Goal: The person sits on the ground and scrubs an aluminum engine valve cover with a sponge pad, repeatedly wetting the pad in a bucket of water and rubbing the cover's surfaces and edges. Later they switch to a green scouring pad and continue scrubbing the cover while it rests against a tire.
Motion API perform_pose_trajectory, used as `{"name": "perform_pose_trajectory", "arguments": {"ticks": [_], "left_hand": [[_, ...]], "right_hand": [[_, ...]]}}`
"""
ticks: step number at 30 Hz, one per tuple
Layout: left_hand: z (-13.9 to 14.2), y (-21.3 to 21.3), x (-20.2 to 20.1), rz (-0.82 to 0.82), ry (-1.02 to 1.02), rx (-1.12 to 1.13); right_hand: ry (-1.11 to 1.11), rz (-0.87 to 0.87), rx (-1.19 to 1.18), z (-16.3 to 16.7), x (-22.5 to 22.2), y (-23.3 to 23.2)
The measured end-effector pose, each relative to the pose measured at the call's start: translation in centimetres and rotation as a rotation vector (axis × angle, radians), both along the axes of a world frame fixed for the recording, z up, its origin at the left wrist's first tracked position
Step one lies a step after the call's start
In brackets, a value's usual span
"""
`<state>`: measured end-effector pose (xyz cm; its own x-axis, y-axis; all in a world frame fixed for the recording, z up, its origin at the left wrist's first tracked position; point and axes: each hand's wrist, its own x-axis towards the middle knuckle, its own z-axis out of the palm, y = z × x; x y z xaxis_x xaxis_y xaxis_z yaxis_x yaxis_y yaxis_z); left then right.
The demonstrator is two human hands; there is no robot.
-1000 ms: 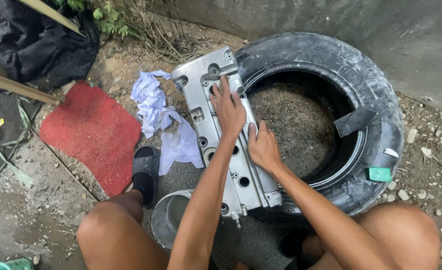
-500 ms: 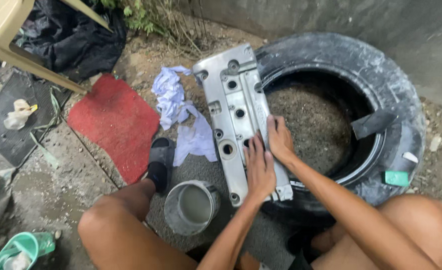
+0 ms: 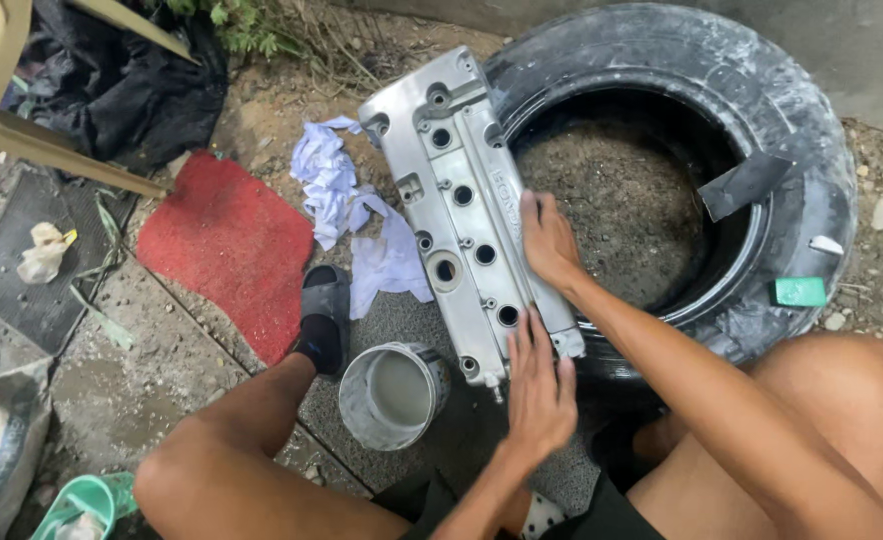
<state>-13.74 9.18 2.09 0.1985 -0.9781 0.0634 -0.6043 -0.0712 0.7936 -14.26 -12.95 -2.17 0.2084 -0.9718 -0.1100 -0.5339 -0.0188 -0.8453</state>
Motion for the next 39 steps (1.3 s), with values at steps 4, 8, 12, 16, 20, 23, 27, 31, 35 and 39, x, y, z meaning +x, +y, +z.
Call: {"name": "perform_pose_trajectory", "arguments": {"ticks": [4,8,12,16,20,23,27,31,35,39], "left_hand": [[-0.4,-6.6,3.2,0.102,0.012,-0.068],[0.0,-8.3,4.3,0.087,-0.004,-0.077],[0.9,-1.4,0.7,0.005,-0.037,-0.036],[0.8,4.0,-2.0,-0.08,-0.012,0.032],[0.5,5.0,-2.7,-0.095,0.0,0.075],[0.3,4.5,-2.7,-0.089,0.017,0.06],[-0.5,2.3,-2.3,-0.024,-0.017,0.003],[-1.0,0.8,-2.1,0.02,-0.047,-0.015],[0.1,3.7,-2.7,-0.078,-0.121,-0.028],[0.9,5.2,-2.9,-0.121,-0.036,0.079]], "right_hand": [[-0.002,-0.002,-0.048,0.1,-0.1,0.1],[0.001,-0.003,0.05,0.8,-0.1,0.3],[0.01,-0.002,0.007,1.5,0.0,0.5],[0.02,0.031,0.005,1.9,-0.2,1.0],[0.007,0.04,0.055,2.6,-0.5,1.3],[0.018,0.037,0.098,2.9,-0.5,1.4],[0.006,0.021,0.031,2.5,-0.6,1.6],[0.045,0.029,0.0,1.7,-0.7,1.7],[0.02,0.015,-0.017,1.6,-0.5,1.2],[0.014,0.054,0.017,1.8,-0.7,2.1]]}}
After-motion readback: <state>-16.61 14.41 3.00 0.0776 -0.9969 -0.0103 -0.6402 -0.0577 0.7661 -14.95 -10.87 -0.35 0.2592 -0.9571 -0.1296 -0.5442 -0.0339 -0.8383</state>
